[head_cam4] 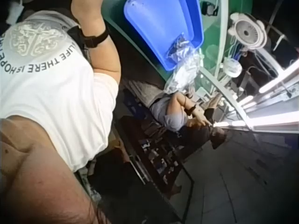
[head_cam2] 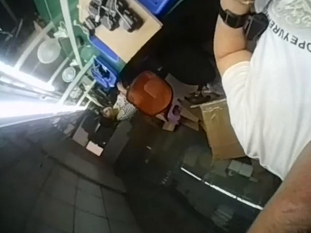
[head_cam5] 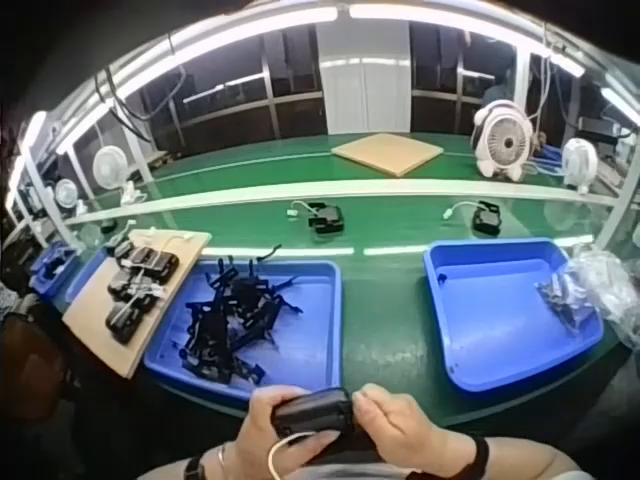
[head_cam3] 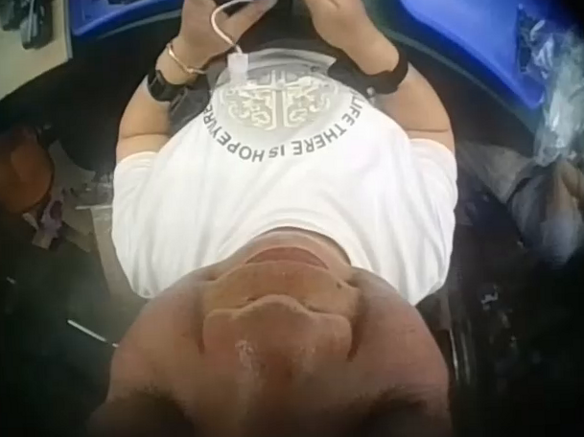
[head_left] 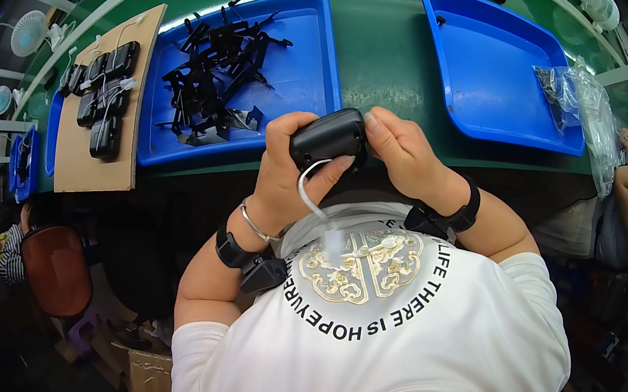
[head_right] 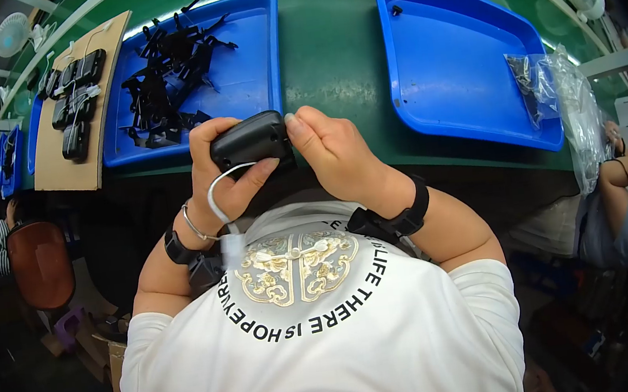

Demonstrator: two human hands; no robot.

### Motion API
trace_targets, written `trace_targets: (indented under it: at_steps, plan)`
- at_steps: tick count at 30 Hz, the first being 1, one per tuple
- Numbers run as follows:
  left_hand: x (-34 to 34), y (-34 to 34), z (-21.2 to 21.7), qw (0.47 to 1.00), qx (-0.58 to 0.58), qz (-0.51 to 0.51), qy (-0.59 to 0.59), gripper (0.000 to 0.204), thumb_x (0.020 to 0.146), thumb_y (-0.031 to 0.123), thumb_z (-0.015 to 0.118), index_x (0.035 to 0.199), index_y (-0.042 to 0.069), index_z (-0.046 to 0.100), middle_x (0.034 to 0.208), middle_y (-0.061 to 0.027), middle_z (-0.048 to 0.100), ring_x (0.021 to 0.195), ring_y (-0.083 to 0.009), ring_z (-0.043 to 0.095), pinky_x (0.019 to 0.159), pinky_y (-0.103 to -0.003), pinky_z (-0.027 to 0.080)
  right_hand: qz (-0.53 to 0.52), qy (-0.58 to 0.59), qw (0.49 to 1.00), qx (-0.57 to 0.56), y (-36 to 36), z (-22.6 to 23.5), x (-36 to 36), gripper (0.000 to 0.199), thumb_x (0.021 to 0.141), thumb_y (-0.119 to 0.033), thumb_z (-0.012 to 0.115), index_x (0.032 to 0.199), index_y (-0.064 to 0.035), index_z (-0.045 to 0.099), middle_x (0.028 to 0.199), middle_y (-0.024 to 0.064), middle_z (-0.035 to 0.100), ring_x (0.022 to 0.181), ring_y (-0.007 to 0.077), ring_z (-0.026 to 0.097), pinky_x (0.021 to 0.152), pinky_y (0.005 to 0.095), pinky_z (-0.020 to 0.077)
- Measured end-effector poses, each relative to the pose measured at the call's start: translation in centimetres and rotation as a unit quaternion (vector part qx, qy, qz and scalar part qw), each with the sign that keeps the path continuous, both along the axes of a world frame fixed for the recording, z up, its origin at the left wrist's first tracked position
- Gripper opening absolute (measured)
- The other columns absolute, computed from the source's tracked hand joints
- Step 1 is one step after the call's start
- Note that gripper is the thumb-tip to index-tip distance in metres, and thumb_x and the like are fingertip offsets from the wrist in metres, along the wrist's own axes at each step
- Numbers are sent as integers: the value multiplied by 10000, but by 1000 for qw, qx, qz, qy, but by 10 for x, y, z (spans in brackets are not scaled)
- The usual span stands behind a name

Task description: Assembling small black electronic devices by connecting wires and housing parts at a factory workstation.

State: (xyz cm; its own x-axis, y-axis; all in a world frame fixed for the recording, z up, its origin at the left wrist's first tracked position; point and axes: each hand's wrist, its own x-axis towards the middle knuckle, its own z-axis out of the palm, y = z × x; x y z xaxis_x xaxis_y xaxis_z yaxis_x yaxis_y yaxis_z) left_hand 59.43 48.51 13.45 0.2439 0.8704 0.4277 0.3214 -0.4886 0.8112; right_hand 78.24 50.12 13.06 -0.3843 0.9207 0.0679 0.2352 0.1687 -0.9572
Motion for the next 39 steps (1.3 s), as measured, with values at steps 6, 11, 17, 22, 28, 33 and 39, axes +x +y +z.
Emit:
trace_targets:
  at_steps: [6, 11, 17, 22, 28, 33, 39]
  plan:
    - [-4, -3, -2, 911, -308, -56, -269, 519, 760, 71, 696, 1140, 46, 343, 1001, -86, 532, 853, -126, 571, 687, -241, 509, 69, 59, 992, -87, 5, 9, 2, 357, 968, -323, 371, 770, -44, 474, 643, -15, 431, 556, 66, 375, 506, 229, 323]
    - [4, -6, 10, 851, -381, -36, -359, 508, 763, 44, 672, 1151, 53, 344, 1010, -88, 540, 876, -138, 577, 734, -270, 525, 46, 39, 997, -41, 3, 11, 7, 359, 959, -326, 397, 754, -45, 484, 632, 11, 434, 557, 83, 378, 508, 237, 327]
    - [10, -3, 4, 866, -368, -35, -337, 508, 759, 27, 648, 1169, 65, 349, 1018, -97, 546, 906, -177, 590, 764, -328, 538, 4, -106, 981, 160, 6, 14, 9, 289, 916, -260, 484, 736, -34, 503, 641, 83, 463, 550, 212, 426, 533, 318, 347]
    - [12, -3, 9, 880, -367, -43, -300, 501, 764, 27, 642, 1169, 68, 350, 1014, -93, 544, 906, -181, 592, 730, -330, 551, -13, -137, 939, 315, 4, 10, 13, 202, 864, -196, 539, 747, -34, 510, 664, 88, 491, 585, 285, 447, 588, 370, 351]
    - [13, -7, 8, 763, -517, -87, -378, 479, 790, 97, 631, 1184, 48, 362, 993, -96, 542, 852, -175, 601, 647, -302, 560, 19, -158, 908, 386, 0, 7, 21, 175, 810, -202, 585, 777, -45, 517, 704, 78, 498, 632, 261, 471, 642, 372, 362]
    - [10, -6, -1, 716, -571, -109, -386, 485, 786, 158, 627, 1187, 13, 394, 993, -109, 554, 806, -181, 614, 618, -278, 553, 65, -175, 869, 459, 1, 14, 29, 212, 773, -224, 616, 840, -39, 537, 788, 78, 529, 725, 249, 513, 685, 361, 375]
    - [5, -6, 8, 715, -583, -155, -354, 465, 794, 148, 631, 1168, 22, 386, 987, -106, 548, 827, -174, 606, 668, -289, 549, 123, -139, 822, 538, 5, 22, 38, 240, 780, -229, 620, 887, -26, 550, 850, 89, 555, 786, 262, 526, 689, 354, 383]
